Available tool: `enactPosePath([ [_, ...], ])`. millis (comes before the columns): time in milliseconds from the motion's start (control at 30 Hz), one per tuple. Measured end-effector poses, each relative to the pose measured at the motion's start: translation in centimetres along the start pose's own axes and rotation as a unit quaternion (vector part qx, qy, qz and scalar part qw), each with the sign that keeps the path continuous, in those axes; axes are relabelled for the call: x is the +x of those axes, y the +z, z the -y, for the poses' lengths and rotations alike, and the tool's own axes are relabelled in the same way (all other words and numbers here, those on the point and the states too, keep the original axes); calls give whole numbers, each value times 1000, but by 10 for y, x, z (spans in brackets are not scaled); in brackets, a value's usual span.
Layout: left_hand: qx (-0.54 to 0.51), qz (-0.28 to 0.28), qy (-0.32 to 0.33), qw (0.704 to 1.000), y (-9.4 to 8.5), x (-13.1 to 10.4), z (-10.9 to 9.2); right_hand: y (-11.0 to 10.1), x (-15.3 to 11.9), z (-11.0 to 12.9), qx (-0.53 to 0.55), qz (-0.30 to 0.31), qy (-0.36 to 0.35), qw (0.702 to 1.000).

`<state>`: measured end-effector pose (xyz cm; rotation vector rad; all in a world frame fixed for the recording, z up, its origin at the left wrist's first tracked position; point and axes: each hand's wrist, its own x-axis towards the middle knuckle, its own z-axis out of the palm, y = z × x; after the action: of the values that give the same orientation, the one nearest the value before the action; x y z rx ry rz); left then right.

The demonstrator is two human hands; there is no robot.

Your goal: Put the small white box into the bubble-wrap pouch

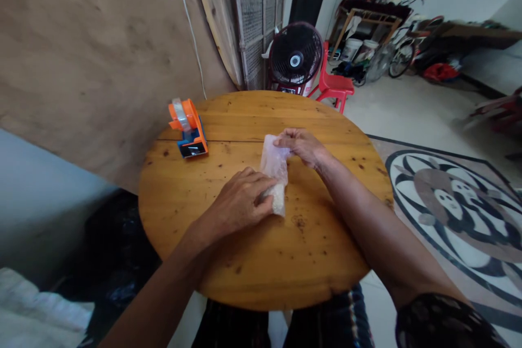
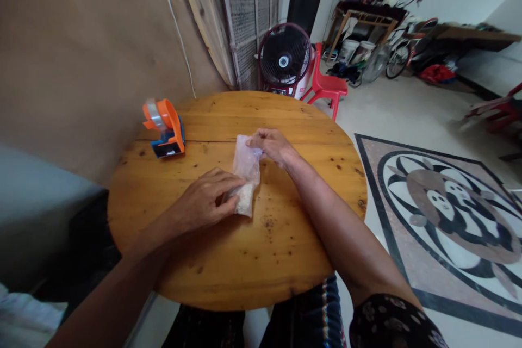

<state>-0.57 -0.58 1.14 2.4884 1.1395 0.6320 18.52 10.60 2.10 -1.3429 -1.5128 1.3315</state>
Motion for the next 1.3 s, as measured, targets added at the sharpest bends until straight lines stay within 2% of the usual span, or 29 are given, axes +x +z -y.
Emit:
enactPosePath([
  [167, 3, -18, 7, 1000, 4, -1, 3, 11, -20, 31, -22, 2, 19, 1000],
  [367, -7, -54, 8, 998, 5, -4, 2, 13, -48, 46, -37, 47, -5, 998],
  [567, -16, -94, -51, 994, 5, -5, 2, 18, -76, 49, -47, 65, -36, 996],
  [700, -49, -110, -116, 986, 7, -6, 4, 22, -86, 48, -59, 91, -74, 991],
  [800, -87, -100, -151, 980, 5, -8, 4, 22, -92, 43, -78, 115, -115, 984],
  [900, -110, -82, -152, 979, 4, -10, 4, 24, -102, 34, -108, 127, -163, 972],
  [1000, -115, -77, -127, 982, 5, -10, 7, 31, -118, 22, -139, 111, -200, 963],
  [1133, -120, -61, -94, 986, 7, -9, 11, 49, -139, 8, -220, 20, -278, 935],
  [1200, -122, -50, -83, 988, 5, -9, 10, 54, -146, 3, -269, -10, -293, 917],
  [1300, -110, -48, -69, 990, 2, -11, 6, 55, -148, 0, -300, -18, -300, 905],
])
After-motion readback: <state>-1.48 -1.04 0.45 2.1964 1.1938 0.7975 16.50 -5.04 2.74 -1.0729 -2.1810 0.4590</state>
